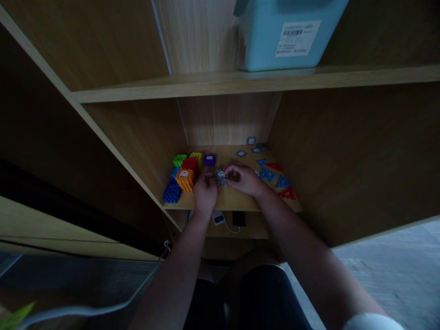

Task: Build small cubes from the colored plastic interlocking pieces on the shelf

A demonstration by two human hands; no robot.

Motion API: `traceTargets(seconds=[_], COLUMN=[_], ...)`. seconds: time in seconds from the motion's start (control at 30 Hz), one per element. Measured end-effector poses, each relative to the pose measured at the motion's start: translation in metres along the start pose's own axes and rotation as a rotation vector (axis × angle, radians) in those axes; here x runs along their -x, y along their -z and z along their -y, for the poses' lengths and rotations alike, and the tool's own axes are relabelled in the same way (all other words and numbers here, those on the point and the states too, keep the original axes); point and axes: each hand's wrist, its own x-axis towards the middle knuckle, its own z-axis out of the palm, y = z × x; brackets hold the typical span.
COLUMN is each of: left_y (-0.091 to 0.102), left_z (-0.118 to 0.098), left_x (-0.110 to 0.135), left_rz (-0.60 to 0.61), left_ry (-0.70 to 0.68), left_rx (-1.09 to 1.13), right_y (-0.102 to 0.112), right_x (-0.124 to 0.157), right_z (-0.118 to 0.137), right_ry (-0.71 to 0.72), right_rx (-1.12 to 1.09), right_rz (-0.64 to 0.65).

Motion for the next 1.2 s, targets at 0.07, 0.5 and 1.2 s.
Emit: traceTargets(seconds=[0.07,0.5,1.2], left_y=[-0.001,-0.004,-0.001], left_z=[-0.001,0.005,0.004], left_x=[0.0,-0.002,-0.003], left_rz=[0.008,0.046,0.105], left_ry=[0.014,-0.02,0.001], left_rx=[-0.01,-0.007,0.04], right_y=[-0.001,0.001,0.0], right_x=[0.0,0.0,0.002], right_z=[-0.001,0.003,0.0], right_ry=[0.003,-0.027,-0.071], right_rx=[-0.003,0.024,0.04], right_rz=[0.008,0.056,0.071])
